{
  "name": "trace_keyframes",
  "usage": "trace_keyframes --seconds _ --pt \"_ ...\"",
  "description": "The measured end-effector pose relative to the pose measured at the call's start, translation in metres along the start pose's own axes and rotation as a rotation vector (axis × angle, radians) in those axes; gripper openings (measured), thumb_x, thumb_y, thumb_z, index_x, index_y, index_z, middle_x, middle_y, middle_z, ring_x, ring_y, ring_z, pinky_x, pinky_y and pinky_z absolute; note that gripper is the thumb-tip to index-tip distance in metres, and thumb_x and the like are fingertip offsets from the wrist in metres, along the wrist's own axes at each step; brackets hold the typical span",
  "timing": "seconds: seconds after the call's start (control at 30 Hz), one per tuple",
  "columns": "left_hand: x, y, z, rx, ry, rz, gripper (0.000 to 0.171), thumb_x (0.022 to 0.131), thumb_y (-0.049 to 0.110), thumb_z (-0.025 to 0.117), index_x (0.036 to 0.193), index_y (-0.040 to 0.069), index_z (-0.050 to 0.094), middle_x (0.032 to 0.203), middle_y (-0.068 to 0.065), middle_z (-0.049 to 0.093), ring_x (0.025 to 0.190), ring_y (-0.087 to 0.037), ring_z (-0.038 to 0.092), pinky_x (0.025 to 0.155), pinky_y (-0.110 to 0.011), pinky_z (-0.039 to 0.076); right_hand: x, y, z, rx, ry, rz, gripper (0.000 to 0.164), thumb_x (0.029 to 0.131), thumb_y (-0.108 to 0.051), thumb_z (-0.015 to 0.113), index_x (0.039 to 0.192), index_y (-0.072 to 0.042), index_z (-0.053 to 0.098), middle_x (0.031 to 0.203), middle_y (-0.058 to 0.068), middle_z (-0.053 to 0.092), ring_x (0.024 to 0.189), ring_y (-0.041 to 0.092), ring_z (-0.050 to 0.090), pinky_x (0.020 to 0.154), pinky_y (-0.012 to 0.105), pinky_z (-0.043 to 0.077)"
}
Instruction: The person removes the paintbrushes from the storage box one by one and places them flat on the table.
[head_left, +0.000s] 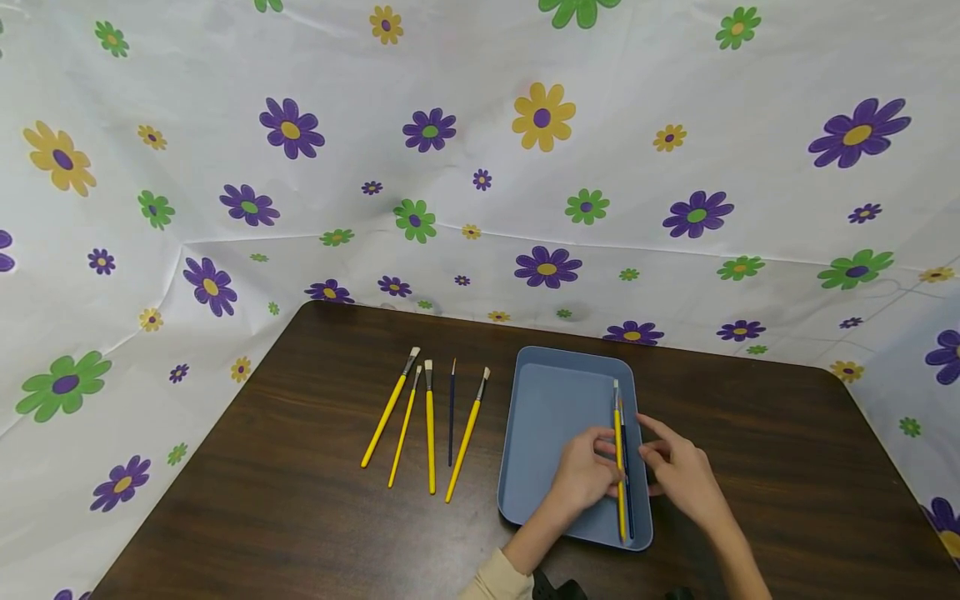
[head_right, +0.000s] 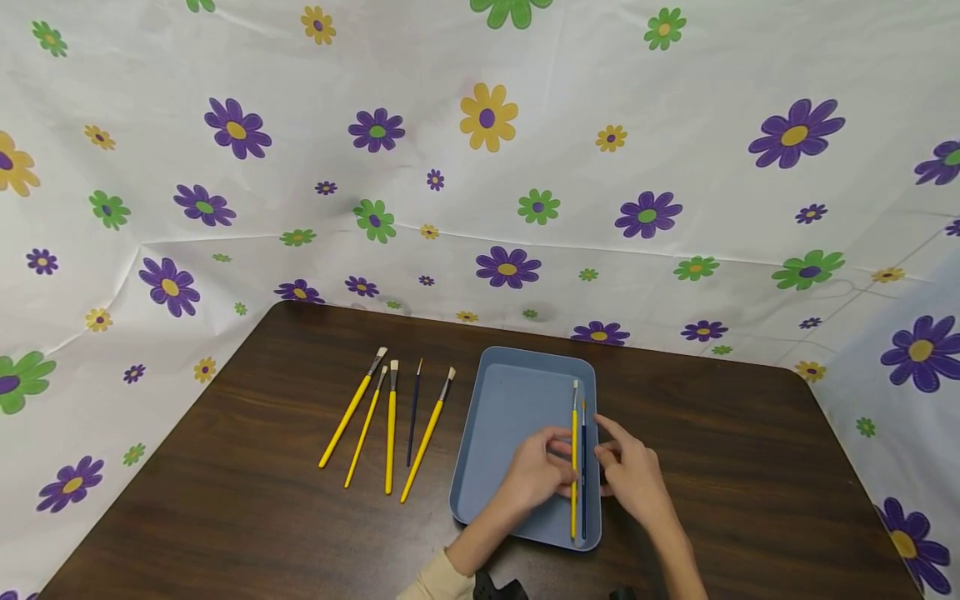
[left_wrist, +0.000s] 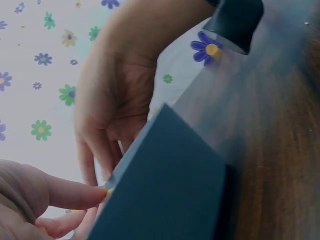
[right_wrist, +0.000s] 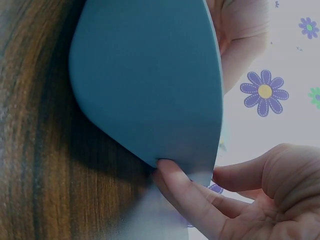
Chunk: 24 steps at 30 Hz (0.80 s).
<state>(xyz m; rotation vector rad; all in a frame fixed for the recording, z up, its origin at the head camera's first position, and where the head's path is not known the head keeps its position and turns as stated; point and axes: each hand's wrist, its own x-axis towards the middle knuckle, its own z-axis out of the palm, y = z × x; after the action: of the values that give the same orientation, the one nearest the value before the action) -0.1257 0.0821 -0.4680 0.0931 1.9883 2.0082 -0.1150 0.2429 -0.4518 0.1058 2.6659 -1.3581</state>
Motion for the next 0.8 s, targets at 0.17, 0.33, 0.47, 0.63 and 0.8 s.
trace_keyframes --seconds 0.17,0.33,0.47,0.63,0.8 --pt "0.002 0.004 -0.009 -0.059 -0.001 0.012 0.050 0.079 -0.022 0.070 0.125 -0.004 0.066 0.094 -0.001 0.063 0.073 -0.012 0.067 0.057 -0.030 0.060 0.001 0.000 0.000 -0.004 0.000 0.004 0.049 0.104 0.004 0.050 0.152 0.007 0.041 0.112 0.033 0.067 0.085 0.029 0.071 0.058 0.035 0.061" --pt "0.003 0.009 -0.019 -0.110 0.001 0.019 0.050 0.082 -0.020 0.071 0.128 -0.003 0.065 0.096 -0.002 0.063 0.074 -0.011 0.067 0.060 -0.032 0.061 0.001 -0.001 0.000 0.000 0.006 0.007 0.049 0.104 0.004 0.050 0.152 0.007 0.041 0.113 0.033 0.067 0.087 0.030 0.072 0.058 0.036 0.061" --pt "0.003 0.015 -0.028 -0.139 0.011 0.029 0.050 0.083 -0.018 0.072 0.130 -0.003 0.064 0.099 -0.003 0.063 0.077 -0.012 0.069 0.062 -0.032 0.061 0.000 0.000 0.000 0.005 0.007 0.002 0.049 0.104 0.004 0.050 0.152 0.007 0.041 0.113 0.033 0.067 0.089 0.032 0.072 0.059 0.036 0.061" --pt "0.004 0.020 -0.040 -0.164 0.023 0.039 0.051 0.084 -0.018 0.071 0.132 -0.004 0.063 0.101 -0.005 0.063 0.078 -0.013 0.070 0.063 -0.030 0.061 -0.002 0.000 0.001 0.007 0.005 -0.002 0.049 0.104 0.004 0.049 0.152 0.007 0.042 0.113 0.033 0.067 0.089 0.032 0.072 0.059 0.036 0.061" --pt "0.005 0.026 -0.052 -0.172 0.036 0.052 0.051 0.086 -0.017 0.071 0.135 -0.005 0.061 0.105 -0.008 0.062 0.079 -0.014 0.070 0.065 -0.031 0.061 -0.003 0.000 0.000 0.002 0.008 -0.016 0.049 0.103 0.003 0.049 0.151 0.007 0.042 0.113 0.033 0.067 0.090 0.033 0.072 0.058 0.036 0.061"
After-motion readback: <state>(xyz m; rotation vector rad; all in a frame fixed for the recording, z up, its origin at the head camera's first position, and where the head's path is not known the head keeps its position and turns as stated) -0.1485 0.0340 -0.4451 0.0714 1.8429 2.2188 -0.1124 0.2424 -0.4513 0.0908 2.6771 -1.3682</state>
